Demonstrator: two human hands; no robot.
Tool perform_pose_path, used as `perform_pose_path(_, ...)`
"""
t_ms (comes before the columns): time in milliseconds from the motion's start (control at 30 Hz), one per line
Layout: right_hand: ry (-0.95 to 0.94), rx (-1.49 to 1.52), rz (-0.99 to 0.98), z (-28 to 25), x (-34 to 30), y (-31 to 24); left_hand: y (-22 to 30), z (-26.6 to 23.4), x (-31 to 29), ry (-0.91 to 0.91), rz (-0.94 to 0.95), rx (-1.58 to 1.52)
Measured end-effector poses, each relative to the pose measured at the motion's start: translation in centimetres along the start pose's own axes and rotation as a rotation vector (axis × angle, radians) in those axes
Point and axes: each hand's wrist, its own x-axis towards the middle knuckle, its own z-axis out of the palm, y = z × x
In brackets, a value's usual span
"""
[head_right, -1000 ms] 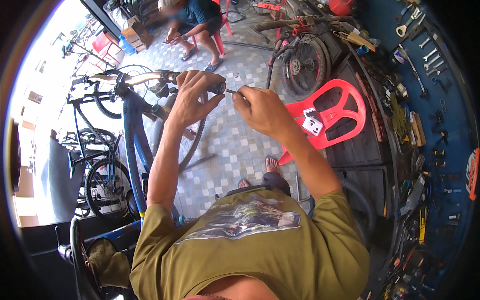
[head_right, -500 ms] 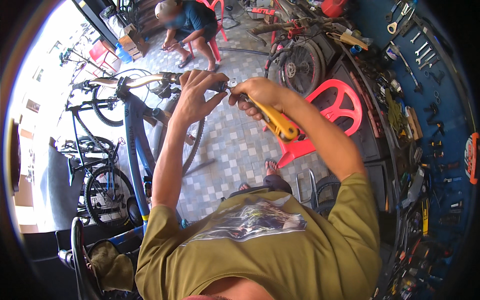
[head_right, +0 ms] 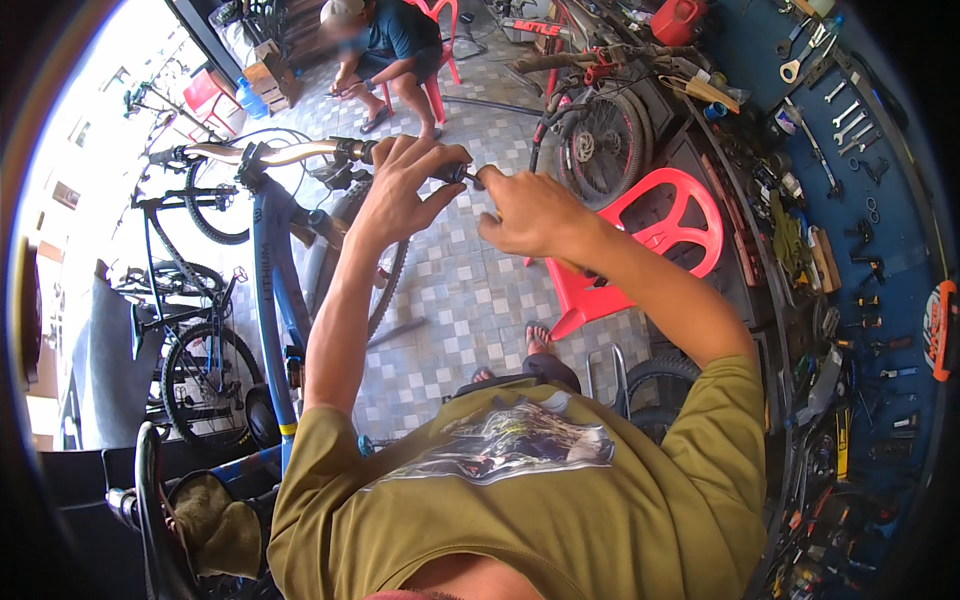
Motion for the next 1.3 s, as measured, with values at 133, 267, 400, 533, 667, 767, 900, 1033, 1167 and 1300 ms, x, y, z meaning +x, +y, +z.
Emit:
perform_pose_path(133,-0.32,0.858,0.145,-0.3,0.5,2.8,0.1,0.0,-0.1,0.002,0.005,-0.01)
perform_pose_path(267,-0.578,1.361,0.381,-1.5,-0.5,3.9,-0.2,-0.1,0.0,0.007,0.002,0.01)
perform_pose_path(400,-0.64,1.378,0.332,-1.1,-1.0,4.8,0.1,-0.1,0.4,-0.007,-0.008,-0.001)
perform_pose_path(533,-0.624,0.969,0.355,-3.2,-0.2,4.6,0.2,0.2,0.6,0.024,0.014,-0.003)
perform_pose_path(667,-0.209,-0.264,-0.024,-3.4,-0.1,1.8,0.0,0.0,0.4,0.034,0.008,0.006)
perform_pose_path(767,0.131,-0.606,-0.117,-1.8,-1.4,1.5,0.1,0.0,0.4,0.042,0.021,-0.004)
perform_pose_path(900,0.097,-0.52,0.064,-2.3,-0.7,1.2,0.1,0.1,0.6,0.032,0.016,-0.002)
perform_pose_path(1033,-0.08,-0.178,0.057,-2.3,-0.1,3.1,0.2,0.3,0.6,0.046,0.03,0.009)
perform_pose_path(1167,-0.223,-0.11,0.141,-3.8,0.1,1.1,-0.1,0.1,0.3,0.034,0.01,0.017)
perform_pose_path(1300,-0.196,-0.158,0.053,-4.0,-1.6,1.6,-0.1,0.3,0.5,0.056,0.019,0.011)
